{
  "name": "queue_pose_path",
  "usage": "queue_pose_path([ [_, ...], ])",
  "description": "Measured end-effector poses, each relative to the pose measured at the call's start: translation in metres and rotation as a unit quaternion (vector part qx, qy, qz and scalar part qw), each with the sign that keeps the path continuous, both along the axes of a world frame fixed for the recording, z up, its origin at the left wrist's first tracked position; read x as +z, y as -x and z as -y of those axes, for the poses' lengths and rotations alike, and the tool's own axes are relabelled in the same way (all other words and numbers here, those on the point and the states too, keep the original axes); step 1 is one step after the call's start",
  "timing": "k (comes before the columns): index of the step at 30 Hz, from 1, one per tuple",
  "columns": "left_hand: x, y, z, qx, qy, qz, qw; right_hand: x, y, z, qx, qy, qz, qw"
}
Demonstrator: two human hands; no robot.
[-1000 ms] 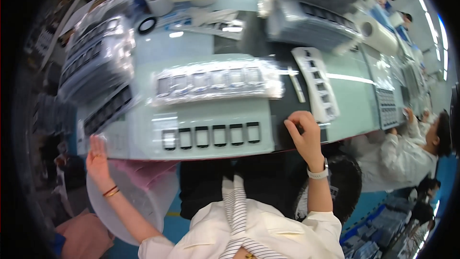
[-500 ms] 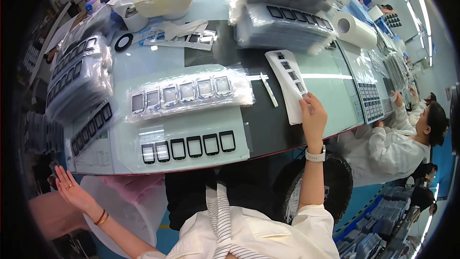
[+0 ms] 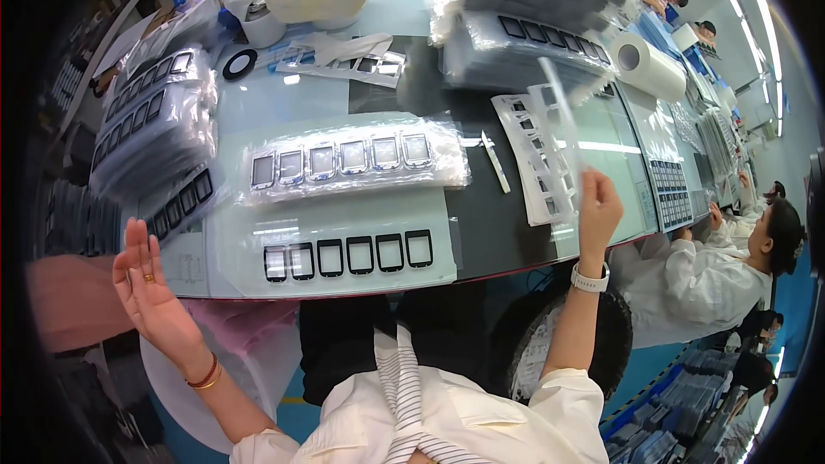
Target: Peeling small electronic components from a black strip and placing them into designated slots in a white tray.
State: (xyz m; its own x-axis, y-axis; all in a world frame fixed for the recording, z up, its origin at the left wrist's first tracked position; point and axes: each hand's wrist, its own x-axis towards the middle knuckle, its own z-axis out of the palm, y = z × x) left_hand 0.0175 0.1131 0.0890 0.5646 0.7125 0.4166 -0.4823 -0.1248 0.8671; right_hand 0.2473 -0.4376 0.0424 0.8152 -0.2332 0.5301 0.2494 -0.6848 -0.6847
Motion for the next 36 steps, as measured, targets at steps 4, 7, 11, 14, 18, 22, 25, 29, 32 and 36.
queue_pose_path([
  [4,0.001,-0.005,0.014,-0.032,-0.019,-0.005,0.999,-0.016,-0.002,0.003,0.029,0.084,-0.084,0.992],
  [7,0.003,-0.005,0.019,-0.036,-0.028,-0.019,0.999,-0.012,-0.001,0.004,-0.003,-0.021,-0.099,0.995],
  [11,0.005,0.012,0.013,-0.039,-0.045,-0.015,0.998,0.009,0.005,-0.020,0.012,0.004,0.054,0.998],
  [14,0.000,0.001,0.034,-0.066,-0.033,-0.042,0.996,0.062,0.045,-0.065,0.170,0.137,0.142,0.965],
  [18,-0.006,-0.054,0.086,-0.484,0.084,-0.220,0.843,0.094,0.096,-0.112,0.414,0.193,0.152,0.877],
  [22,-0.006,-0.066,0.138,-0.662,0.178,-0.264,0.678,0.068,0.104,-0.137,0.562,0.241,0.093,0.786],
  [25,-0.009,-0.056,0.136,-0.620,0.220,-0.211,0.723,0.067,0.084,-0.128,0.512,0.170,0.031,0.841],
  [29,0.005,-0.039,0.110,-0.565,0.143,-0.162,0.796,-0.035,-0.029,-0.004,0.187,0.212,-0.057,0.957],
  [32,0.003,-0.021,0.103,-0.565,0.077,-0.175,0.802,-0.084,-0.070,0.040,0.079,0.314,-0.139,0.936],
  [36,-0.009,0.001,0.108,-0.533,-0.011,-0.253,0.807,-0.093,-0.071,0.040,0.078,0.227,-0.140,0.961],
])
